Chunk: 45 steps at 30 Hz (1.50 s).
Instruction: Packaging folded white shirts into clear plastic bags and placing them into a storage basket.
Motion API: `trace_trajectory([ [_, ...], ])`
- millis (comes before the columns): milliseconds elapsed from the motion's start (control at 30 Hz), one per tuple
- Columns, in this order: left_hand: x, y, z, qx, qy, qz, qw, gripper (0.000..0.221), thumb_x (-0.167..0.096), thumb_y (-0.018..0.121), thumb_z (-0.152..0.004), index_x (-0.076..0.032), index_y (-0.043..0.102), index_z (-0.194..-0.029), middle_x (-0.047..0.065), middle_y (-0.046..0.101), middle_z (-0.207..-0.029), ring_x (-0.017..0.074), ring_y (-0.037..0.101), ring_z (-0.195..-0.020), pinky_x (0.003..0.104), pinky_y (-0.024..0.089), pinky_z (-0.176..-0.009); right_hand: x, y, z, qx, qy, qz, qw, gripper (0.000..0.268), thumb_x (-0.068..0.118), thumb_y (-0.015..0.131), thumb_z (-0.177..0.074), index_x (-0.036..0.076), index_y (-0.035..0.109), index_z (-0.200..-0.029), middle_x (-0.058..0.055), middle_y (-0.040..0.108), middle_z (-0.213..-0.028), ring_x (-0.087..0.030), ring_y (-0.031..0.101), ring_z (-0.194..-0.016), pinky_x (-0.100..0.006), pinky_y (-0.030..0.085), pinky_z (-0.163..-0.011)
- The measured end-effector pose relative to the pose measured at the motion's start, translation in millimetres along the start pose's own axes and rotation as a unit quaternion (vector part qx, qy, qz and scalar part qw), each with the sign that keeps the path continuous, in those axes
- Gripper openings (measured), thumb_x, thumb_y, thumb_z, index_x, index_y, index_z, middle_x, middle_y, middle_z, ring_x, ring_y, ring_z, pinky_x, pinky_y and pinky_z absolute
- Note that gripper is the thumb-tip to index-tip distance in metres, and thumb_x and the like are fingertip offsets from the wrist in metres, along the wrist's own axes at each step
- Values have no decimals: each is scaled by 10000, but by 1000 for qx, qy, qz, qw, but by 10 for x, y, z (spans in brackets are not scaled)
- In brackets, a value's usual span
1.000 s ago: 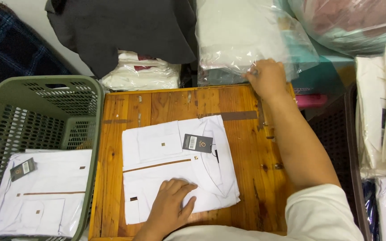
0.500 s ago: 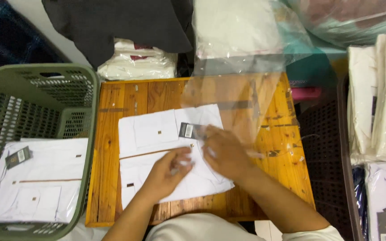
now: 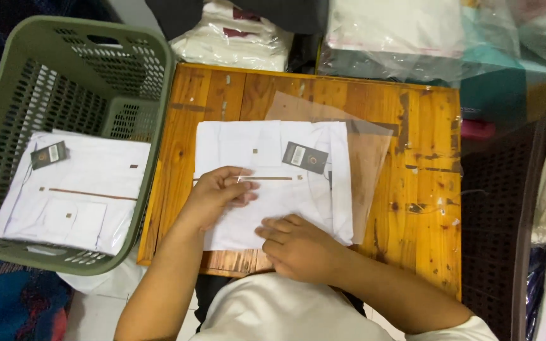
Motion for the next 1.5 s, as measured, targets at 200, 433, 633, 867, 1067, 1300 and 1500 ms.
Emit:
trace_trajectory([
  [200, -519, -116, -396, -23, 275, -415, 867, 456, -116, 574, -893, -194, 678, -1330, 90, 646, -1340, 324, 548, -1333, 478, 396, -1112, -375, -49, 202, 128, 226, 57, 964, 564, 381, 534, -1021, 18, 469, -1448, -293, 413, -1529, -479, 324, -1454, -594, 319, -1110],
  [433, -675, 170, -499, 74, 186, -676, 709, 625, -411, 591, -852, -315, 546, -1468, 106, 358, -1644, 337, 290, -1514, 639, 220, -1104, -507, -257, 348, 202, 377, 110, 897, 591, 360, 373, -1080, 81, 284, -1593, -266, 272, -1615, -454, 230, -1500, -568, 291, -1145],
  [633, -717, -41, -277, 0, 77, -723, 686, 637, -612, 549, -876, -454, 461, -1487, 36, 406, -1555, 314, 411, -1396, 571, 322, -1033, -783, -516, 373, 182, 412, 175, 875, 501, 331, 247, -1095, 168, 407, -1542, -130, 434, -1571, -353, 388, -1449, -535, 391, -1074],
  [867, -543, -116, 281, -123, 36, -654, 746, 688, -650, 563, -929, -266, 516, -1498, 198, 492, -1380, 438, 487, -1290, 601, 373, -1002, -899, -895, 90, -81, 336, 274, 897, 244, 306, 553, -1043, 228, 752, -1161, 15, 755, -1093, -177, 709, -973, -315, 530, -834],
  [1067, -166, -127, 787, -129, 21, -594, 794, 661, -638, 598, -913, -242, 577, -1442, 171, 477, -1298, 430, 491, -1236, 578, 408, -965, -387, -868, -627, 39, 276, 263, 923, 233, 211, 498, -1047, 131, 717, -1050, -69, 758, -918, -253, 713, -829, -400, 535, -757],
  [1300, -497, -272, 1018, -154, 366, -430, 811, 1133, -109, 875, -710, -146, 135, -1567, 354, 113, -1519, 571, 415, -1272, 695, 409, -1026, 96, -38, -571, 309, 106, 96, 940, 463, 149, 430, -1040, 138, 497, -1497, -213, 628, -1325, -378, 602, -1173, -510, 436, -974],
  [1500, -64, -225, 912, -56, 420, -570, 704, 58, -313, 692, -876, -310, 749, -872, -33, 604, -1375, 262, 441, -1361, 496, 233, -966, -55, -114, -305, 255, 97, 145, 951, 503, 56, 523, -972, 72, 506, -1474, -221, 682, -1081, -350, 652, -945, -450, 488, -813],
])
Point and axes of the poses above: each hand's wrist, its own z-axis away from the middle knuckle, its own y-axis out of the palm, x = y × z, the point moved 7 cm from there along -z, towards the middle knuckle
